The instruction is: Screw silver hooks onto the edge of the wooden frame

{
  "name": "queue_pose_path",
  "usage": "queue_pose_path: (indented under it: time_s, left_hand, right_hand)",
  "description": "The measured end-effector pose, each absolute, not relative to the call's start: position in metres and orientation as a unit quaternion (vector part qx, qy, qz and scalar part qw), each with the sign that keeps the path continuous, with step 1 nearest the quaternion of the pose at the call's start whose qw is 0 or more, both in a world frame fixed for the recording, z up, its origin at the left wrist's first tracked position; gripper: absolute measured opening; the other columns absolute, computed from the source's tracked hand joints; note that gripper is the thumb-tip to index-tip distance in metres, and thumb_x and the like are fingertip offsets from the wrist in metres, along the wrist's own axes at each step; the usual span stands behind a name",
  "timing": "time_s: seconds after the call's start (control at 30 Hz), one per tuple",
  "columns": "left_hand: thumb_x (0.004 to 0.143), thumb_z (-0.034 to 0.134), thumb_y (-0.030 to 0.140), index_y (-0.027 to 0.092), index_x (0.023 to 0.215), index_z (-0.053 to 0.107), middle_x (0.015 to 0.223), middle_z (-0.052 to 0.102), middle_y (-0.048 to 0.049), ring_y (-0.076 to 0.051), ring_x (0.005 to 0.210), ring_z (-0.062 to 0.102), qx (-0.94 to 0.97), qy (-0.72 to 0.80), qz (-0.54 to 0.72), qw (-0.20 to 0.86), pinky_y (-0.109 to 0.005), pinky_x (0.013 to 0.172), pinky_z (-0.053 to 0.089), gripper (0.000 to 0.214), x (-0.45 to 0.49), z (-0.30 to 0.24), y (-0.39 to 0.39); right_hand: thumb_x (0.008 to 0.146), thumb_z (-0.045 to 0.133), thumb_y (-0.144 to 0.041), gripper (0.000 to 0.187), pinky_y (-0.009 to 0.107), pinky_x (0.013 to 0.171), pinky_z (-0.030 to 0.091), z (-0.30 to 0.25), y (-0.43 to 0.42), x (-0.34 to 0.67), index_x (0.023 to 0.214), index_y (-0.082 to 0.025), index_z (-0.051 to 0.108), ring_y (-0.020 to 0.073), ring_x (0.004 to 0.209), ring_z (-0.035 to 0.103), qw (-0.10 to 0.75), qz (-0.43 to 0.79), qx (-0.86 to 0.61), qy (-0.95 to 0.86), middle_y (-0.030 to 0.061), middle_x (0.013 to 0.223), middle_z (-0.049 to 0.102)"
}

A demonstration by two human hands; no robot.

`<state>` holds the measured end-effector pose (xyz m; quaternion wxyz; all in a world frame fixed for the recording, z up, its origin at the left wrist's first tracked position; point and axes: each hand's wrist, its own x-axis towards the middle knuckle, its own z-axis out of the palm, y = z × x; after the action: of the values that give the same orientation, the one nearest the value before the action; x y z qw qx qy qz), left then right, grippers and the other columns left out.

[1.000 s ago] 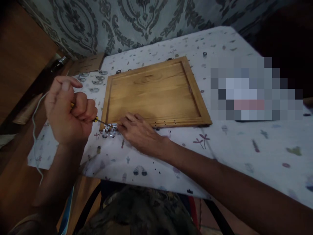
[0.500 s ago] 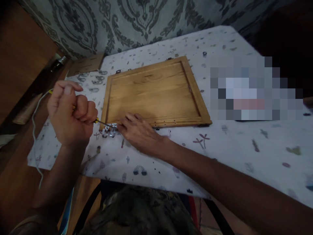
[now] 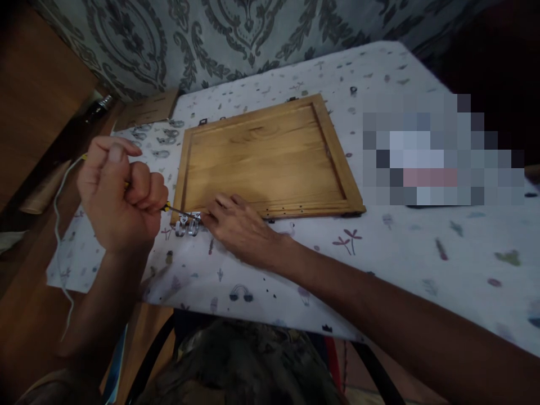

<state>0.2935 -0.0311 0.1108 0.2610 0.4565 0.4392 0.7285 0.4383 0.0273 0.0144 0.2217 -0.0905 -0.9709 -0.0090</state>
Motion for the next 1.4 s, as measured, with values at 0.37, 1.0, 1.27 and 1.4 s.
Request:
queue_pose_path:
  time_s: [0.37, 1.0, 1.27, 1.4]
  left_hand:
    - [0.090, 0.075, 0.032, 0.020, 0.087, 0.066, 0.044, 0.021, 0.0117, -0.005, 0.036, 0.015, 0.503, 0.399, 0.681, 0.352, -0.020, 0.035, 0.018, 0.016, 0.289, 0.111, -0.031]
    - [0.098, 0.065, 0.042, 0.023, 0.083, 0.064, 0.049, 0.028, 0.0082, -0.009, 0.040, 0.021, 0.425, 0.464, 0.722, 0.287, -0.023, 0.039, 0.019, 0.024, 0.300, 0.111, -0.033]
    - [0.096, 0.065, 0.036, 0.021, 0.076, 0.064, 0.046, 0.015, 0.0116, -0.006, 0.036, 0.008, 0.435, 0.443, 0.712, 0.328, -0.020, 0.034, 0.013, 0.025, 0.288, 0.110, -0.020]
    - [0.095, 0.066, 0.031, 0.020, 0.076, 0.064, 0.046, 0.014, 0.0122, -0.005, 0.037, 0.005, 0.445, 0.415, 0.712, 0.351, -0.018, 0.034, 0.013, 0.022, 0.282, 0.109, -0.018]
  right_hand:
    - [0.099, 0.057, -0.011, 0.017, 0.036, 0.079, 0.036, 0.017, 0.027, 0.439, 0.111, -0.008, 0.069, 0.0250, 0.096, 0.048, 0.223, -0.004, -0.086, -0.971, 0.0123, 0.099, 0.066]
    - [0.098, 0.058, -0.009, 0.021, 0.037, 0.079, 0.038, 0.014, 0.027, 0.439, 0.115, -0.008, 0.069, 0.0256, 0.096, 0.049, 0.228, -0.007, -0.090, -0.970, 0.0122, 0.100, 0.066]
    - [0.098, 0.057, -0.010, 0.020, 0.036, 0.080, 0.039, 0.016, 0.029, 0.438, 0.114, -0.007, 0.069, 0.0251, 0.098, 0.051, 0.228, 0.007, -0.082, -0.970, 0.0138, 0.102, 0.067]
    - [0.100, 0.056, -0.012, 0.020, 0.037, 0.081, 0.040, 0.015, 0.029, 0.439, 0.114, -0.009, 0.070, 0.0253, 0.097, 0.051, 0.230, 0.006, -0.083, -0.970, 0.0129, 0.103, 0.068]
